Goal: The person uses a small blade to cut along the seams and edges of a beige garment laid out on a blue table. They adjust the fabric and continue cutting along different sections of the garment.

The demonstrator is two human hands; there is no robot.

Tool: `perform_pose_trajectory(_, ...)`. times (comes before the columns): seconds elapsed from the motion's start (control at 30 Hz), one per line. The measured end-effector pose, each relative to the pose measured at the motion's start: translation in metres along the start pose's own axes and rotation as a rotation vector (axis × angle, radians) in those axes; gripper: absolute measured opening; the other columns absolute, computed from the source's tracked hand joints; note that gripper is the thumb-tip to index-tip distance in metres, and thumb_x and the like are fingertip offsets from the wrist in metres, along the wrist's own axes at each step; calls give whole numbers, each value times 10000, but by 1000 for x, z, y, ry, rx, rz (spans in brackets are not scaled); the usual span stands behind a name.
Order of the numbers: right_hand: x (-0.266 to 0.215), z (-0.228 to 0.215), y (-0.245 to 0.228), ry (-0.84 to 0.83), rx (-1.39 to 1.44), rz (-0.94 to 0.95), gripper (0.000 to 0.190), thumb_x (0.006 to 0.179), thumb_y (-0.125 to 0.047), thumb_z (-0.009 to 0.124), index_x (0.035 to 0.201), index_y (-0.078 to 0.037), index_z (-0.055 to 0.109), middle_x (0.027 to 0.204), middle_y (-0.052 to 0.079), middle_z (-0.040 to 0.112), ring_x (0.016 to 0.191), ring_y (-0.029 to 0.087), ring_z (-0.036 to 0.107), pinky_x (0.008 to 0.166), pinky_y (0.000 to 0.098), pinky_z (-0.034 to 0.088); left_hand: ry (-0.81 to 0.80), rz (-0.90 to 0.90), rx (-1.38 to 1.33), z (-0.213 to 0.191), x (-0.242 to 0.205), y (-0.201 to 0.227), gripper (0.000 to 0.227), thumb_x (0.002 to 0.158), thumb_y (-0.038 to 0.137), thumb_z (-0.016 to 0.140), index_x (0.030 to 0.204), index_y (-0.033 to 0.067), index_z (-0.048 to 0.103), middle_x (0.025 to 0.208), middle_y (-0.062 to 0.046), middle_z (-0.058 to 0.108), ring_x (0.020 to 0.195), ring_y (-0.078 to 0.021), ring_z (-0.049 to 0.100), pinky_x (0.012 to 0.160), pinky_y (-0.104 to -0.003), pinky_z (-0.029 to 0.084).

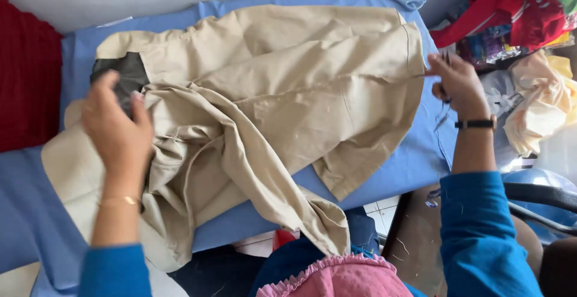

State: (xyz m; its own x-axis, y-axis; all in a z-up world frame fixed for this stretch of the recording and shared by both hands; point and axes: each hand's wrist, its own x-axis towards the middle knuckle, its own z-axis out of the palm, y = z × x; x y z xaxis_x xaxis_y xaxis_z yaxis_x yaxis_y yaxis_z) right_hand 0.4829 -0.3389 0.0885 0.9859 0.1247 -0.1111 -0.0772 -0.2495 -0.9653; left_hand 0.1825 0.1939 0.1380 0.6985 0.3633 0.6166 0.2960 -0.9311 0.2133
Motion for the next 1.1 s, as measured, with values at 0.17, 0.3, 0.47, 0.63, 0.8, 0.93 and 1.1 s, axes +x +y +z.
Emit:
perform_pose_trajectory(0.17, -63, 20, -1, -61, -461, 247, 548, 996, -502, 694, 654, -166, 429, 555, -10, 404, 509, 106, 325, 492, 281, 271, -392, 593, -479, -10, -93, 115, 688, 669, 102, 683, 1351, 188, 654, 1561, -132, 483, 1497, -460, 343, 1191, -673, 257)
perform_pose_trajectory(0.3, -75, 39, 35, -47, -481, 235, 424, 840, -424, 833, 825, -36, 663, 595, 30, 439, 525, 125, 356, 456, 300, 273, -654, 764, -312, -1, -139, 143, 909, 630, 275, 740, 1499, 333, 482, 1704, -67, 207, 1584, -364, 73, 1213, -690, 74)
perform_pose_trajectory(0.47, -94, 25, 33, -62, -267, 158, 366, 989, -256, 685, 750, -106, 451, 555, -8, 344, 497, 111, 307, 473, 272, 236, -395, 540, -791, -7, -117, 128, 121, 960, 81, 585, 901, 99, 689, 877, -15, 716, 963, -240, 729, 1112, -602, 418)
perform_pose_trajectory(0.63, -82, -23, 63, -24, 97, 228, 339, 939, -206, 744, 759, -145, 463, 571, -47, 372, 454, 47, 356, 398, 203, 254, -274, -269, -1136, -85, -55, 78, 59, 975, 34, 551, 980, 28, 609, 746, -72, 593, 550, -127, 575, 506, -231, 488)
perform_pose_trajectory(0.8, -88, -23, 55, 43, 8, 272, 209, 961, -203, 747, 907, -130, 558, 650, -47, 406, 513, 60, 424, 448, 191, 309, -569, 305, -881, -77, -57, 135, 558, 689, 481, 865, 1141, 206, 687, 1114, 65, 754, 1018, -137, 659, 952, -299, 522)
perform_pose_trajectory(0.93, -120, -4, 37, -99, -513, 297, 539, 951, -484, 718, 632, -53, 669, 520, 27, 406, 485, 148, 356, 496, 294, 272, -601, 842, -368, -8, -159, 156, 867, 594, 324, 813, 1422, 273, 557, 1465, -127, 493, 1413, -319, 420, 1163, -687, 239)
perform_pose_trajectory(1.1, -145, -4, 58, -191, -497, 265, 314, 902, -323, 779, 761, -43, 793, 529, 75, 474, 518, 167, 400, 543, 301, 314, -418, 748, -669, -20, -148, 152, 117, 996, 44, 652, 885, 29, 682, 823, -110, 699, 982, -285, 693, 1074, -551, 474)
